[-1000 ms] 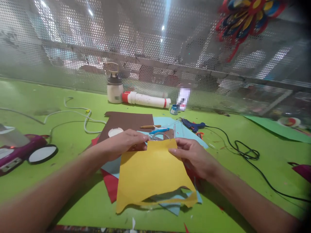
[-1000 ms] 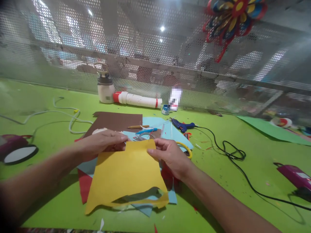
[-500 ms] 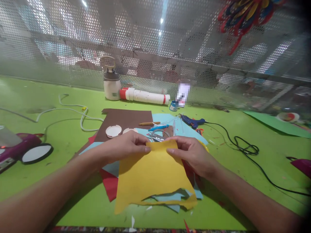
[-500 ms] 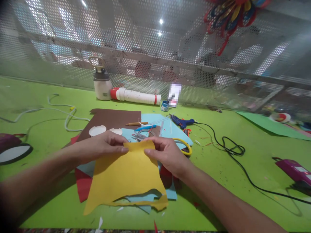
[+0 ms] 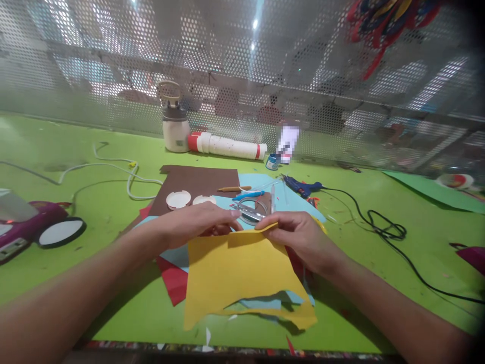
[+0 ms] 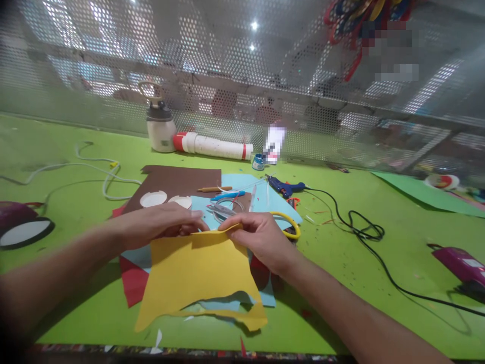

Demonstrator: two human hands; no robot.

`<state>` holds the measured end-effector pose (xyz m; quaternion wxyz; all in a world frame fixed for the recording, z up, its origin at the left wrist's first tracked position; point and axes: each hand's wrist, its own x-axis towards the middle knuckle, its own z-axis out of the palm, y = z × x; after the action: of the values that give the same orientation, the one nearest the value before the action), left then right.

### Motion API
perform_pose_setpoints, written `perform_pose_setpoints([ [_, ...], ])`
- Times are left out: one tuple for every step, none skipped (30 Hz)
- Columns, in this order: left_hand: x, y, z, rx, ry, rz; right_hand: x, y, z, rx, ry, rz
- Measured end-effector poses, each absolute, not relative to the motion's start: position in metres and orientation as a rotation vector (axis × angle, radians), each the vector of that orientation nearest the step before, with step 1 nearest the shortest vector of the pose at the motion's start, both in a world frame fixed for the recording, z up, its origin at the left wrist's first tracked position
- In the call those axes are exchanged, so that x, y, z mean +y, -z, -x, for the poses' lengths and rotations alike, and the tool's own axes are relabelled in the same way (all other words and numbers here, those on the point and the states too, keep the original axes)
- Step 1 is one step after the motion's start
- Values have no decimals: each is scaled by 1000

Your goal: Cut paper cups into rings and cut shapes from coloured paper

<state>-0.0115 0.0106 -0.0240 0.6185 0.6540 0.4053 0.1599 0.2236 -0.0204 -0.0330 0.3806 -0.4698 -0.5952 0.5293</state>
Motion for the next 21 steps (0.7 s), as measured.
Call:
perform_pose_setpoints([
  [10, 24, 10, 935, -358, -1556, -21, 33, -223, -1527, -1350, 1203],
  [9, 25, 9, 925, -341, -1608, -22, 33, -222, -1533, -1349, 1206],
  [9, 25, 8, 909, -326, -1652, -22, 33, -222, -1537, -1348, 1209],
  [8, 25, 7, 891, -311, -1684, -22, 33, -222, -1540, -1348, 1210],
  [8, 25, 7, 872, -296, -1701, -22, 34, -221, -1541, -1350, 1211],
  [7, 25, 6, 861, -286, -1706, -22, 34, -221, -1542, -1354, 1210],
  [7, 24, 5, 854, -278, -1704, -22, 34, -221, -1542, -1362, 1207],
  [6, 23, 5, 851, -271, -1692, -22, 35, -221, -1543, -1376, 1202],
  [5, 21, 4, 853, -266, -1677, -22, 35, -221, -1543, -1395, 1196],
  [5, 21, 3, 860, -267, -1668, -22, 36, -221, -1543, -1416, 1189],
  [4, 20, 3, 874, -278, -1661, -22, 36, -221, -1542, -1439, 1182],
  [4, 21, 3, 886, -292, -1649, -23, 36, -221, -1539, -1460, 1175],
  [4, 22, 3, 894, -301, -1627, -23, 37, -222, -1535, -1479, 1169],
  [4, 23, 4, 894, -300, -1595, -24, 37, -222, -1531, -1493, 1163],
  [4, 24, 4, 887, -289, -1560, -24, 36, -222, -1528, -1503, 1158],
  [5, 26, 4, 877, -271, -1520, -25, 36, -222, -1525, -1510, 1155],
  [5, 28, 5, 867, -255, -1492, -25, 36, -222, -1523, -1512, 1153],
  [5, 29, 5, 863, -242, -1484, -25, 36, -222, -1521, -1509, 1152],
  [5, 30, 5, 863, -233, -1488, -25, 36, -222, -1519, -1502, 1153],
  [5, 31, 5, 864, -230, -1497, -25, 36, -222, -1517, -1491, 1154],
  [5, 32, 4, 864, -229, -1502, -24, 36, -223, -1516, -1477, 1154],
])
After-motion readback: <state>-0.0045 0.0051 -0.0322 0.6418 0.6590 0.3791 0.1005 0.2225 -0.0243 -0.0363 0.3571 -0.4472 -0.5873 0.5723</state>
